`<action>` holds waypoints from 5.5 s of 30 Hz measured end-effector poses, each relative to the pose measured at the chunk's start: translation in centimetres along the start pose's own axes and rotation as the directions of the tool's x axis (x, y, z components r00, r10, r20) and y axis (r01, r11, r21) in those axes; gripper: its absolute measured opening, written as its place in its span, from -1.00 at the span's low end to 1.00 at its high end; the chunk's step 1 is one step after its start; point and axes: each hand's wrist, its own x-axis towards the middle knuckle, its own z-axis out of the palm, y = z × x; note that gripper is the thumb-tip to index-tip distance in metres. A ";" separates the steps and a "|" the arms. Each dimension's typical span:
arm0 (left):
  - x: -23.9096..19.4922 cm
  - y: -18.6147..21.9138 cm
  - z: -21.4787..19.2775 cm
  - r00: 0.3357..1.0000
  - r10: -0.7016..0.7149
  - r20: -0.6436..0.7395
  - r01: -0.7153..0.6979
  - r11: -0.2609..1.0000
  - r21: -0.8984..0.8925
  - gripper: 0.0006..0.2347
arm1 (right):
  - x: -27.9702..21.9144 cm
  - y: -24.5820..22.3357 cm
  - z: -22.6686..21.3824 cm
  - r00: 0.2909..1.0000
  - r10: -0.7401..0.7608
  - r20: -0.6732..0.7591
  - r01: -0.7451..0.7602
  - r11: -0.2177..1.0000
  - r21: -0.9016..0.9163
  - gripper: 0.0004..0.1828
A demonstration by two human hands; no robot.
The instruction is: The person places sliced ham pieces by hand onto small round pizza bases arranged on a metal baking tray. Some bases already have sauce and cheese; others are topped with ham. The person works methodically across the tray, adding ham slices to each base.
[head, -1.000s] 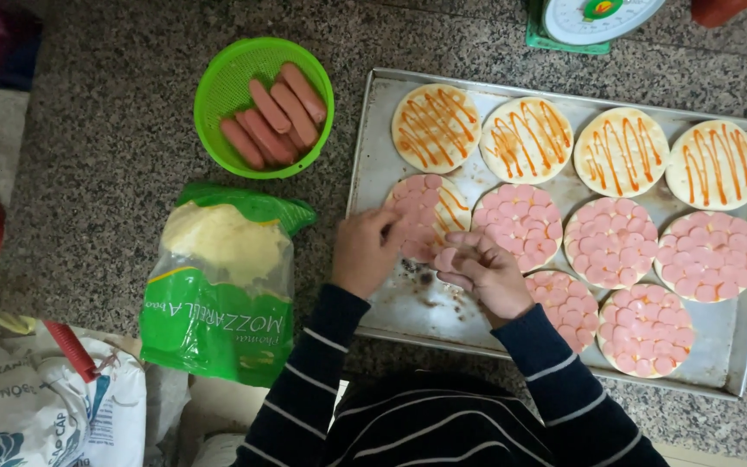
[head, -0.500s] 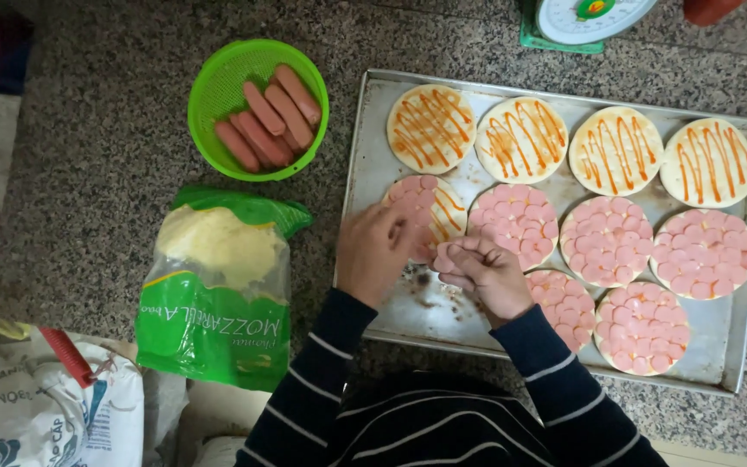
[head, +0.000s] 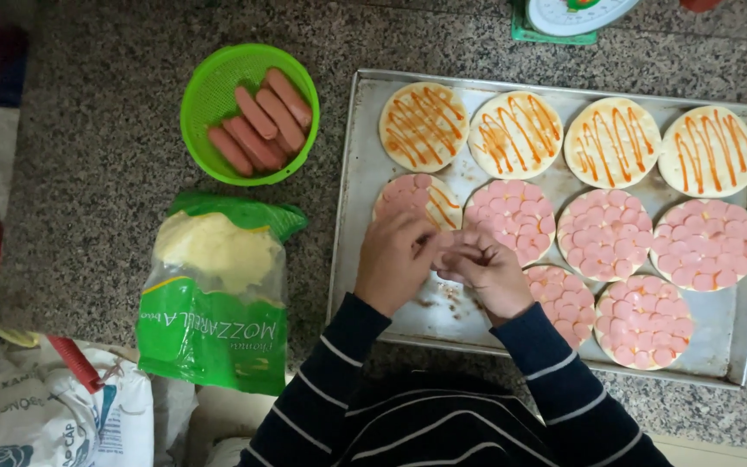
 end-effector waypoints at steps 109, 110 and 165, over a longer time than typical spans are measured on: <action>3.8 -2.8 4.8 0.971 0.228 0.070 -0.234 0.859 0.456 -0.87 | -0.1 -1.2 -1.9 0.966 -0.007 -0.258 0.031 0.996 0.089 -0.73; 3.8 -2.8 4.7 0.970 0.232 0.074 -0.239 0.852 0.466 -0.87 | -0.1 -1.2 -1.8 0.967 -0.005 -0.255 0.030 0.995 0.094 -0.73; -4.7 32.9 24.5 0.901 0.349 0.258 -0.381 0.921 0.083 -0.78 | -23.7 -9.7 -67.6 0.614 -0.640 -0.462 -0.379 0.274 -0.884 -0.71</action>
